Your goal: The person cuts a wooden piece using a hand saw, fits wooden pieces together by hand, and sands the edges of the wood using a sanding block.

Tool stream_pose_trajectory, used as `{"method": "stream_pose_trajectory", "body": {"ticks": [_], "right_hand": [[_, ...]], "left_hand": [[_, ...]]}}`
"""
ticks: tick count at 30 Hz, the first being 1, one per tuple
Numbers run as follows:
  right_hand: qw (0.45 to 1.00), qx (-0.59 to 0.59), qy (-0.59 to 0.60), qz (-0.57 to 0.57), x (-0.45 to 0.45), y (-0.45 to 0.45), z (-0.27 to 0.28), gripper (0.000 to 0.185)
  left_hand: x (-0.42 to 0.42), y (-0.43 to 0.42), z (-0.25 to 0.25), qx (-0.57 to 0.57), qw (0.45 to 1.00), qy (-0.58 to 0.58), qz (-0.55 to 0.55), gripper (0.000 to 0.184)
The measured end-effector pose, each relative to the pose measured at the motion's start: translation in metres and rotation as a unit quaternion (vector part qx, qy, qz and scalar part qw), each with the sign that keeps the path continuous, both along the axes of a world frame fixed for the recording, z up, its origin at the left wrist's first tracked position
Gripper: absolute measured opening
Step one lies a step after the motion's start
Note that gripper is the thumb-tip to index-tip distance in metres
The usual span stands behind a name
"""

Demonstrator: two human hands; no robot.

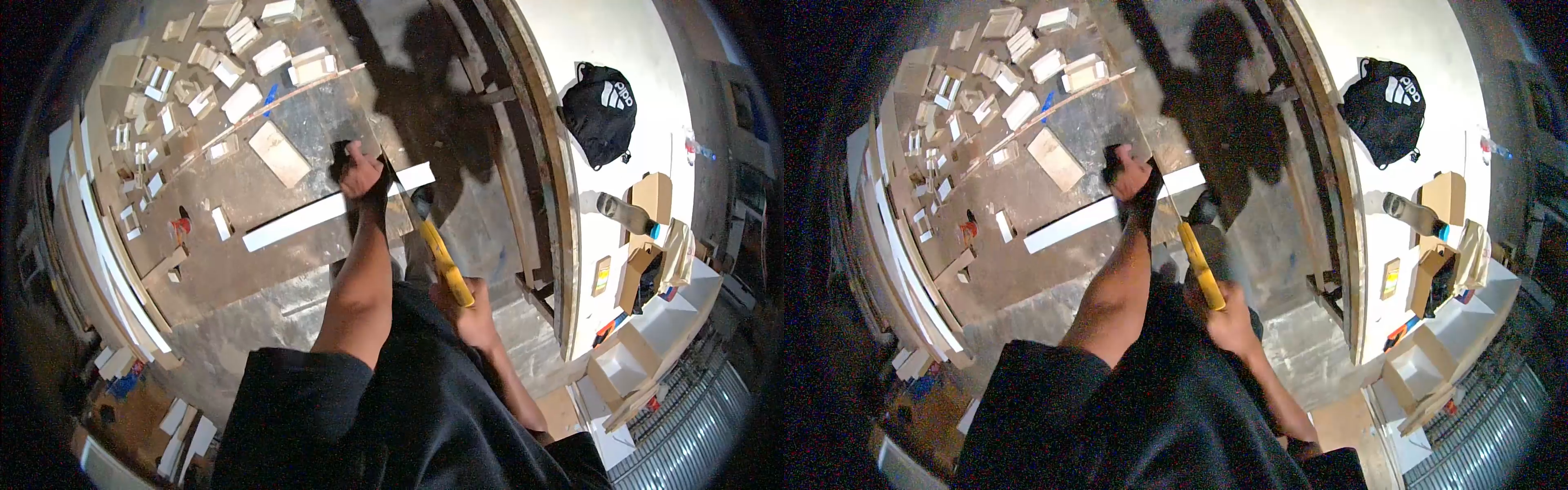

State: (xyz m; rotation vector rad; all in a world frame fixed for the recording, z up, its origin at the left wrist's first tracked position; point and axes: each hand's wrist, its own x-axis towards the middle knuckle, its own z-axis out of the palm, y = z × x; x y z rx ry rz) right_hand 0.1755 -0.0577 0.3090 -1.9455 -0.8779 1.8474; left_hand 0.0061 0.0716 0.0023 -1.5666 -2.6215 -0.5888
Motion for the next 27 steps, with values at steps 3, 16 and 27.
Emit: {"method": "stream_pose_trajectory", "body": {"ticks": [3,16,27], "right_hand": [[0.998,0.000,-0.054,-0.033,0.013,-0.039,0.016,0.011],[0.999,0.010,0.016,-0.044,0.010,-0.014,0.025,0.026],[0.996,-0.052,-0.053,-0.043,0.023,-0.030,-0.001,0.042]], "left_hand": [[0.012,-0.003,0.018,-0.103,0.993,-0.043,0.035,0.034],[0.008,-0.001,0.005,-0.047,0.997,0.046,0.046,0.030],[0.001,0.006,-0.005,0.008,0.999,0.046,0.015,0.030]]}}
